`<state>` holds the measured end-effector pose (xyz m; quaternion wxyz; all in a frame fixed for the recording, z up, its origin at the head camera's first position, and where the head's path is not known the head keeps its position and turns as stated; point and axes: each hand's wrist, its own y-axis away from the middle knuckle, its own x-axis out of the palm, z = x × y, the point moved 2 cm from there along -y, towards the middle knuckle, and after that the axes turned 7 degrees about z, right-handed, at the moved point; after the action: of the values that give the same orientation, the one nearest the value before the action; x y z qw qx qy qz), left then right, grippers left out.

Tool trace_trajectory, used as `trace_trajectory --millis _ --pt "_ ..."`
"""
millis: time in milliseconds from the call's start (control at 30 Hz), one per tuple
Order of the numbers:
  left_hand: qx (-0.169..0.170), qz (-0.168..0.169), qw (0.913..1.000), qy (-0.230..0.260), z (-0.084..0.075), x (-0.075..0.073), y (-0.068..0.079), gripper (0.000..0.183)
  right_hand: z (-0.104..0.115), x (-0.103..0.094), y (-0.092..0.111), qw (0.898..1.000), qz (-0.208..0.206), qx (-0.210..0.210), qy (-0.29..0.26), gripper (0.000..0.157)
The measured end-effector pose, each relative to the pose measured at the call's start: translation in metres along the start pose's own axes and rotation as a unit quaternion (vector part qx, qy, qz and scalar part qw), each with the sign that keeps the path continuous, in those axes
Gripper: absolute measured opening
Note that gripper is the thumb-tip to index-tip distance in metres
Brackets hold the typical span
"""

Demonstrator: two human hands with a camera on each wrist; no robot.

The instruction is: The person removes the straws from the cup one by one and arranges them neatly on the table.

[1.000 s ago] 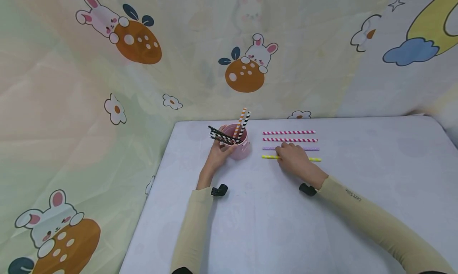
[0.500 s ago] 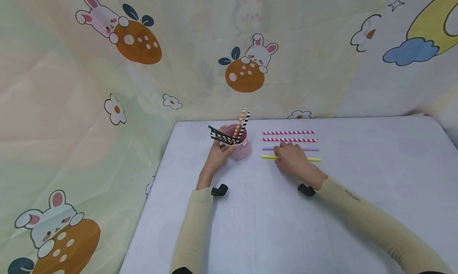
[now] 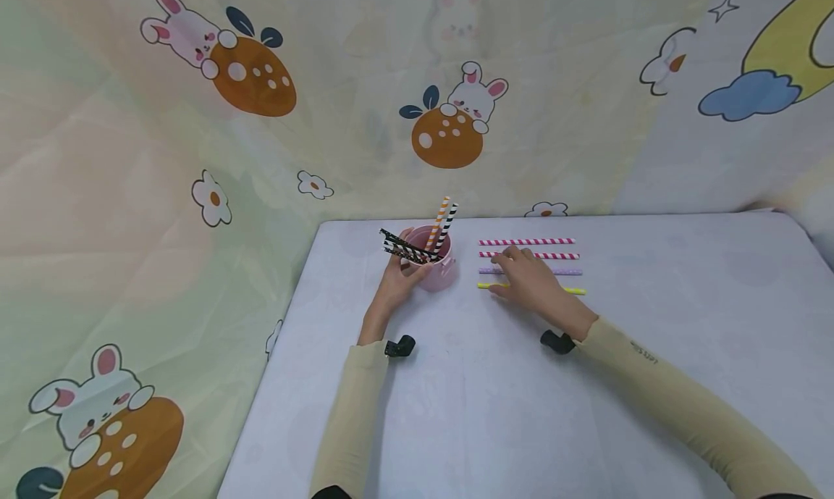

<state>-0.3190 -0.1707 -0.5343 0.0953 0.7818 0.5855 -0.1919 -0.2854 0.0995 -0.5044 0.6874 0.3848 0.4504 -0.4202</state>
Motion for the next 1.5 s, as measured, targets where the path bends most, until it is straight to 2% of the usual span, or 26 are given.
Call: trace_trajectory --millis 100,133,200,300,400,500,600,700,800,933,1033,1133,1500 --pt "0.003 -0.001 1.0 0.0 0.0 0.0 0.0 0.08 -0.001 -0.003 -0.002 1.0 -0.011 -0.009 -0.025 0.07" --pt "0.005 -0.004 1.0 0.0 0.007 0.001 -0.002 0.079 -0.001 -0.004 -0.002 0.999 -0.016 -0.014 -0.033 0.072" --pt "0.006 -0.003 1.0 0.001 0.008 0.001 -0.003 0.079 -0.001 -0.005 -0.003 0.998 -0.021 -0.022 -0.049 0.075" --pt "0.003 -0.003 1.0 0.001 0.009 0.001 -0.002 0.08 -0.001 -0.006 -0.007 0.996 -0.02 -0.018 -0.088 0.08" --pt "-0.003 -0.001 1.0 0.0 0.009 0.001 -0.002 0.081 -0.002 -0.006 -0.013 0.99 -0.023 -0.018 -0.137 0.081" --pt "-0.01 0.003 0.9999 0.002 0.008 0.001 -0.002 0.082 -0.002 -0.006 -0.019 0.979 -0.029 -0.022 -0.199 0.083" --pt "-0.014 0.008 0.9998 0.009 0.008 0.0 -0.001 0.083 -0.001 -0.006 -0.025 0.955 -0.027 -0.026 -0.293 0.083" --pt "-0.013 0.008 0.9998 0.012 0.007 0.0 -0.001 0.083 0.003 -0.007 -0.03 0.917 -0.022 -0.023 -0.399 0.08" --pt "-0.014 0.004 0.9999 0.006 0.007 0.0 0.0 0.081 0.008 -0.008 -0.034 0.877 -0.015 -0.012 -0.481 0.075" --pt "-0.012 -0.002 0.9999 0.0 0.008 0.001 0.0 0.08 0.014 -0.008 -0.043 0.833 -0.011 0.0 -0.553 0.069" --pt "-0.008 -0.006 0.9999 -0.002 0.008 0.001 -0.001 0.081 0.018 -0.007 -0.05 0.813 -0.02 0.006 -0.582 0.065" --pt "-0.008 -0.006 0.9999 -0.004 0.008 0.002 -0.001 0.081 0.021 -0.004 -0.058 0.804 -0.034 0.003 -0.593 0.061" --pt "-0.015 -0.005 0.9998 0.011 0.008 0.001 0.0 0.081 0.038 0.0 -0.071 0.8 -0.074 -0.021 -0.595 0.047"
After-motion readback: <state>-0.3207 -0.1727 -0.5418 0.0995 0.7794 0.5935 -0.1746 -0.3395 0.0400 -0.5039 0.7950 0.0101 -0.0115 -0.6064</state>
